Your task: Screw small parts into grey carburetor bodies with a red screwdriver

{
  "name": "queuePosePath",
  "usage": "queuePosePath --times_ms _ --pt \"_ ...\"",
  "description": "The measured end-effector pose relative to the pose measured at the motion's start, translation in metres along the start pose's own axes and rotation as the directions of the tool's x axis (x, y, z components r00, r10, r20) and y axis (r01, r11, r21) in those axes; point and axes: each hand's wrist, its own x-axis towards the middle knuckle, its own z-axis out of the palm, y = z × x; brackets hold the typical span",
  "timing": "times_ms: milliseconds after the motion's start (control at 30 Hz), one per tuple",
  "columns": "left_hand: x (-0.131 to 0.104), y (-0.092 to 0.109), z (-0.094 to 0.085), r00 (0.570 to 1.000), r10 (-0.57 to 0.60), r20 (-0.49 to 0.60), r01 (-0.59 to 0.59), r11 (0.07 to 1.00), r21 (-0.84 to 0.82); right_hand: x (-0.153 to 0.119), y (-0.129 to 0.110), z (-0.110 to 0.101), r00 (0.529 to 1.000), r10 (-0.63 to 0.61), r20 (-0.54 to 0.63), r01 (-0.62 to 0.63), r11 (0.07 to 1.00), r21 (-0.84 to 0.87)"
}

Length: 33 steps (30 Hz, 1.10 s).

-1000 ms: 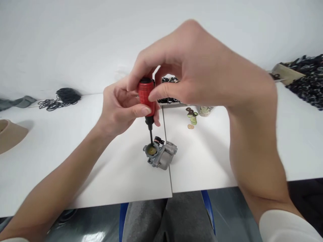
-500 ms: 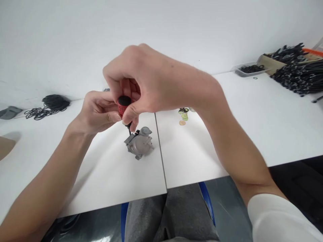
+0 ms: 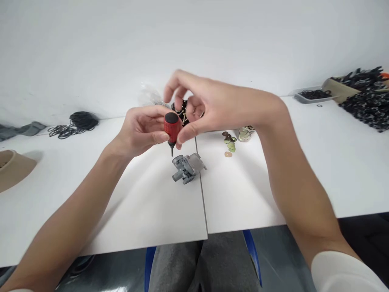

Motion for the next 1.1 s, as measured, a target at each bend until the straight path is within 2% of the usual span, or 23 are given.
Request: queuePosePath --times_ms 67,133,200,300,400,433,500,567,667,833,1100 --pt "0.000 0.006 -0.003 0.999 0.010 -0.044 -0.009 1.000 0.025 0.004 0.013 -0.003 0.990 0.095 0.105 -0.092 0.995 -0.033" --pt "-0.001 0.014 -0.009 0.992 0.042 -0.115 -0.034 0.997 0.066 0.014 0.022 0.004 0.969 0.174 0.173 -0.155 0.981 -0.117" --pt "-0.004 0.023 -0.017 0.975 0.095 -0.201 -0.078 0.993 0.089 0.027 0.023 0.025 0.957 0.227 0.183 -0.183 0.956 -0.229" --pt "-0.020 0.028 -0.030 0.933 0.126 -0.338 -0.108 0.992 0.071 0.045 0.010 0.073 0.949 0.270 0.162 -0.173 0.876 -0.450" --pt "-0.048 0.015 -0.043 0.875 0.098 -0.474 -0.108 0.994 0.007 0.054 -0.003 0.119 0.945 0.279 0.173 -0.103 0.751 -0.652" --pt "-0.057 0.007 -0.048 0.852 0.080 -0.518 -0.121 0.992 -0.045 0.055 -0.004 0.130 0.941 0.291 0.170 -0.100 0.723 -0.684" --pt "-0.073 -0.012 -0.057 0.778 0.048 -0.626 -0.200 0.964 -0.174 0.056 -0.002 0.141 0.937 0.320 0.143 -0.124 0.685 -0.717" --pt "-0.083 -0.030 -0.066 0.720 -0.015 -0.694 -0.246 0.929 -0.276 0.057 0.003 0.141 0.933 0.338 0.121 -0.148 0.668 -0.729" --pt "-0.089 -0.048 -0.074 0.691 -0.084 -0.718 -0.248 0.905 -0.345 0.057 0.010 0.132 0.922 0.357 0.148 -0.143 0.671 -0.727" --pt "-0.088 -0.056 -0.077 0.696 -0.132 -0.706 -0.220 0.897 -0.384 0.061 0.015 0.122 0.901 0.355 0.250 -0.073 0.693 -0.718" --pt "-0.085 -0.055 -0.071 0.723 -0.157 -0.673 -0.189 0.892 -0.411 0.054 0.017 0.115 0.868 0.313 0.386 0.022 0.751 -0.660"
